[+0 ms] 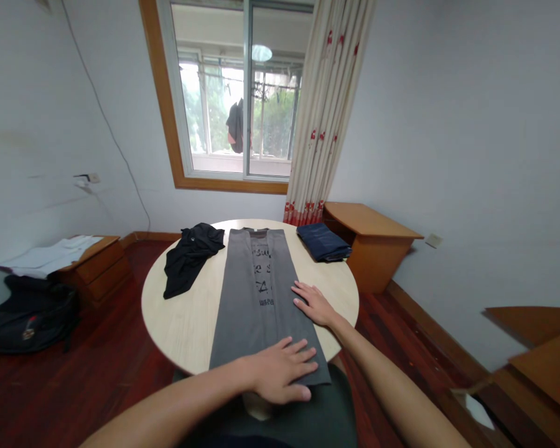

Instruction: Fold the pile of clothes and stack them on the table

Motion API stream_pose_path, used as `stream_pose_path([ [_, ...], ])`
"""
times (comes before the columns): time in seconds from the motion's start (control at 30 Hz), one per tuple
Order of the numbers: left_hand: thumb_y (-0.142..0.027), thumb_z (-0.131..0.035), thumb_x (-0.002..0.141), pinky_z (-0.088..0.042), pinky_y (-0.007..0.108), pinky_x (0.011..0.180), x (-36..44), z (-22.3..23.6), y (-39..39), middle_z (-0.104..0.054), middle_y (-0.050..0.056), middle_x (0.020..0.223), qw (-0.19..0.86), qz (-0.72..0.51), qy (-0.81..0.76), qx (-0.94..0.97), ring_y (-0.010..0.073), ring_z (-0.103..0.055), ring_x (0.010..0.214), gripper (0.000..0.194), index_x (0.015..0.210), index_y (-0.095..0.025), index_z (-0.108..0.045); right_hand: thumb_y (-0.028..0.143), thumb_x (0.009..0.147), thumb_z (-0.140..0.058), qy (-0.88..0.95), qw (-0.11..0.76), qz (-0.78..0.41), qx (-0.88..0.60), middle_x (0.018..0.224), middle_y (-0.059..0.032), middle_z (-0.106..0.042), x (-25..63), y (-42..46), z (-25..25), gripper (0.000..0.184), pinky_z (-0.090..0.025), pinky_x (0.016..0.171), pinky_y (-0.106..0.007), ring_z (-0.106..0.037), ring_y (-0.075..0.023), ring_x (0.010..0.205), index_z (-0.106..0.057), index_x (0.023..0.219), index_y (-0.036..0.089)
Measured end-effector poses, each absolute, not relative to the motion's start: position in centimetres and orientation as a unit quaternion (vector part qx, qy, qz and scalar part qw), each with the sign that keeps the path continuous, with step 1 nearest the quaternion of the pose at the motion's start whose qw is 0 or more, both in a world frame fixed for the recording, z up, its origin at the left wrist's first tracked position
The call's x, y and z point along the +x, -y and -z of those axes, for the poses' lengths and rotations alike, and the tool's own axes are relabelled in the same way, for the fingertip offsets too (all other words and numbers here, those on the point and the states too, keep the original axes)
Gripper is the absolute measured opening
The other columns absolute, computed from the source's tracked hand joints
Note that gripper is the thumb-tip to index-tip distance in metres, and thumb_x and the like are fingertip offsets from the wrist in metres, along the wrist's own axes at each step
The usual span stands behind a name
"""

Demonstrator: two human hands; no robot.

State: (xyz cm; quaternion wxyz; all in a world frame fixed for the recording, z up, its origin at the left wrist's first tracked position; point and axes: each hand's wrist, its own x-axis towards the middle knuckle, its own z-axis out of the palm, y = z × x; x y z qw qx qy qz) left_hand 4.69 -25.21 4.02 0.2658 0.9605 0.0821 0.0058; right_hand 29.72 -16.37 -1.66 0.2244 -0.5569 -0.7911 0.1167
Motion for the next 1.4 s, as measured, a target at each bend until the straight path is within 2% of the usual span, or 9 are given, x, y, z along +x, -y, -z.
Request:
stream_pose_path([
  [0.1,-0.041,-0.033,0.102,-0.031,0.041,0.116,1.3,-5.4,23.5,-0.055,0.007,0.143,0.384,-0.05,-0.082,0.918,0.0206,-0.049,0.133,0.047,0.14,-0.022,-0.052,0.046,0.097,-0.039,0.78,0.278,-0.132,-0.544,0.148,-0.0107,-0.048,30.5,16.1,2.1,0.05,-0.026,0.117,-0.053,-0.041,-0.0259,0.139,-0.057,0.137,0.023],
  [0.17,-0.038,-0.038,0.1,-0.04,0.036,0.11,-1.9,-5.5,21.6,-0.062,0.005,0.135,0.388,-0.131,-0.179,0.895,0.0199,-0.056,0.125,0.042,0.133,-0.023,-0.059,0.039,0.095,-0.041,0.773,0.306,-0.135,-0.539,0.145,-0.0127,-0.051,31.1,15.9,2.4,0.048,-0.031,0.116,-0.049,-0.046,-0.0256,0.136,-0.06,0.134,0.02],
  [0.37,-0.014,-0.043,0.087,-0.033,0.045,0.116,-11.0,-1.7,16.1,-0.062,0.006,0.134,0.283,-0.172,-0.342,0.879,0.0227,-0.048,0.133,0.047,0.129,-0.022,-0.062,0.024,0.085,-0.049,0.782,0.314,-0.152,-0.517,0.144,-0.0119,-0.052,31.9,15.6,2.4,0.045,-0.032,0.116,-0.051,-0.047,-0.0268,0.135,-0.065,0.127,0.022],
  [0.57,-0.016,-0.05,0.083,-0.032,0.043,0.116,-12.5,-0.5,14.1,-0.053,0.006,0.144,0.239,-0.16,-0.339,0.896,0.0235,-0.043,0.138,0.045,0.127,-0.021,-0.063,0.027,0.075,-0.066,0.785,0.28,-0.28,-0.477,0.154,-0.0123,-0.036,32.2,15.3,1.9,0.045,-0.042,0.109,-0.048,-0.043,-0.0303,0.138,-0.07,0.12,0.024],
  [0.77,-0.014,-0.046,0.087,-0.034,0.043,0.115,-10.7,-1.3,11.7,-0.056,0.009,0.141,0.155,-0.179,-0.35,0.907,0.0237,-0.047,0.135,0.041,0.123,-0.017,-0.065,0.024,0.085,-0.054,0.814,0.274,-0.122,-0.498,0.136,-0.0164,-0.056,31.9,13.9,1.4,0.038,-0.04,0.11,-0.051,-0.053,-0.0297,0.127,-0.071,0.119,0.02],
  [0.9,-0.009,-0.048,0.083,-0.035,0.043,0.115,-10.1,-1.8,10.0,-0.06,0.008,0.136,0.12,-0.17,-0.337,0.918,0.0239,-0.05,0.132,0.044,0.121,-0.019,-0.067,0.019,0.086,-0.048,0.822,0.271,-0.066,-0.496,0.138,-0.0145,-0.055,31.2,12.5,1.3,0.041,-0.041,0.109,-0.051,-0.052,-0.0289,0.127,-0.071,0.12,0.021],
  [1.13,-0.01,-0.052,0.082,-0.024,0.051,0.118,-9.8,-2.0,10.4,-0.057,0.005,0.141,0.181,-0.147,-0.308,0.922,0.0257,-0.047,0.135,0.042,0.117,-0.025,-0.068,0.012,0.083,-0.045,0.846,0.253,-0.06,-0.465,0.134,-0.0091,-0.061,31.4,11.6,1.5,0.045,-0.038,0.11,-0.053,-0.051,-0.0274,0.129,-0.073,0.116,0.025],
  [1.27,-0.015,-0.045,0.09,-0.034,0.042,0.114,-10.5,-2.1,12.4,-0.065,0.003,0.13,0.232,-0.161,-0.301,0.911,0.0216,-0.052,0.131,0.038,0.117,-0.025,-0.069,0.015,0.085,-0.046,0.853,0.253,-0.108,-0.443,0.133,-0.008,-0.063,32.3,13.5,1.3,0.043,-0.038,0.11,-0.053,-0.051,-0.0274,0.13,-0.072,0.117,0.027],
  [1.4,-0.025,-0.044,0.096,-0.039,0.036,0.109,-11.3,-4.4,15.6,-0.065,0.002,0.131,0.299,-0.132,-0.26,0.909,0.0219,-0.055,0.127,0.036,0.123,-0.027,-0.067,0.028,0.092,-0.05,0.859,0.232,-0.186,-0.417,0.131,-0.0086,-0.064,32.5,17.0,-1.0,0.032,-0.039,0.11,-0.051,-0.051,-0.0287,0.131,-0.074,0.113,0.027],
])
